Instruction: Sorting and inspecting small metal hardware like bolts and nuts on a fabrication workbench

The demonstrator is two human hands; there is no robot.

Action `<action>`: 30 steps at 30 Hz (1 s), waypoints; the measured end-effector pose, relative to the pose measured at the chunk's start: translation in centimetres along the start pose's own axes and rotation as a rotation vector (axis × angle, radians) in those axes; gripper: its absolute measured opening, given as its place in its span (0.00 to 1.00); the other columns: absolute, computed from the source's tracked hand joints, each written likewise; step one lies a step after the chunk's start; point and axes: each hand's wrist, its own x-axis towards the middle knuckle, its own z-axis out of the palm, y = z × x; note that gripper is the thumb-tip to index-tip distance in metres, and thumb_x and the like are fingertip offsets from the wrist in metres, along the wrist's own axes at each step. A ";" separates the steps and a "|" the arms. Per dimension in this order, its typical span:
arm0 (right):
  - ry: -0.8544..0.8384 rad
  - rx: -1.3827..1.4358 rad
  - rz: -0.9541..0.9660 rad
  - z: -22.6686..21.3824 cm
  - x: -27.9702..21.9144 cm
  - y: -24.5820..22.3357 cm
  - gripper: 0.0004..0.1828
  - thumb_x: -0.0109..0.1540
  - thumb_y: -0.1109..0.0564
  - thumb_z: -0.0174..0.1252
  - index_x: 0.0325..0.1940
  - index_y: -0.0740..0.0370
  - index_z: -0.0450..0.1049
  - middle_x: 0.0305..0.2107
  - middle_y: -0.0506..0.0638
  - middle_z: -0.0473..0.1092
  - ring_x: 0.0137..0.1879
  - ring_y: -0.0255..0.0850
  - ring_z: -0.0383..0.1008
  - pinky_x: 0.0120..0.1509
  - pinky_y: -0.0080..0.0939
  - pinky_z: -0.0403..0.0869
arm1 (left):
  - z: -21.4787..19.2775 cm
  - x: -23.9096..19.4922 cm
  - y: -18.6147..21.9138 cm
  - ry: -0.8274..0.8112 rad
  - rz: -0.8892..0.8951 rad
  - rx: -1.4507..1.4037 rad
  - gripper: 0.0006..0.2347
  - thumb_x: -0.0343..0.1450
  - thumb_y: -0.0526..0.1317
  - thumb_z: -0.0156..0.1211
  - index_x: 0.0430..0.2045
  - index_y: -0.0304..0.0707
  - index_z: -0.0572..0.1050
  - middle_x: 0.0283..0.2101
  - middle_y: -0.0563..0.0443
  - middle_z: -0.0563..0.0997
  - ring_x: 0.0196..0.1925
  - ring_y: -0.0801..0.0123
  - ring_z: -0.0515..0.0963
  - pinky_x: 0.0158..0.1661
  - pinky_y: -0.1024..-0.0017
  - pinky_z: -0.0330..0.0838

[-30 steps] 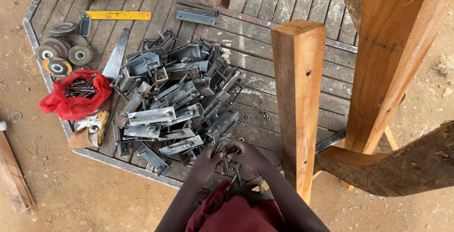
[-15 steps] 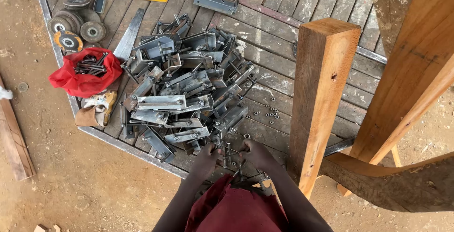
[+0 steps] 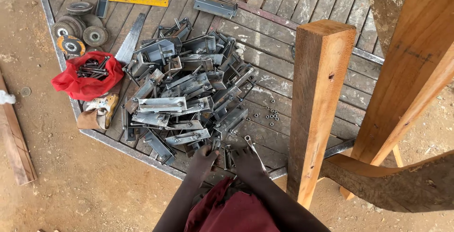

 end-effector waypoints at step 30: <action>0.398 1.720 0.202 -9.2 -3.0 3.6 0.15 0.53 0.62 0.75 0.44 0.63 0.84 0.31 0.51 0.76 0.32 0.33 0.76 0.38 0.29 0.78 | 2.1 2.1 5.0 -0.216 0.329 0.147 0.11 0.72 0.41 0.69 0.38 0.29 0.82 0.32 0.41 0.81 0.33 0.67 0.79 0.39 0.65 0.77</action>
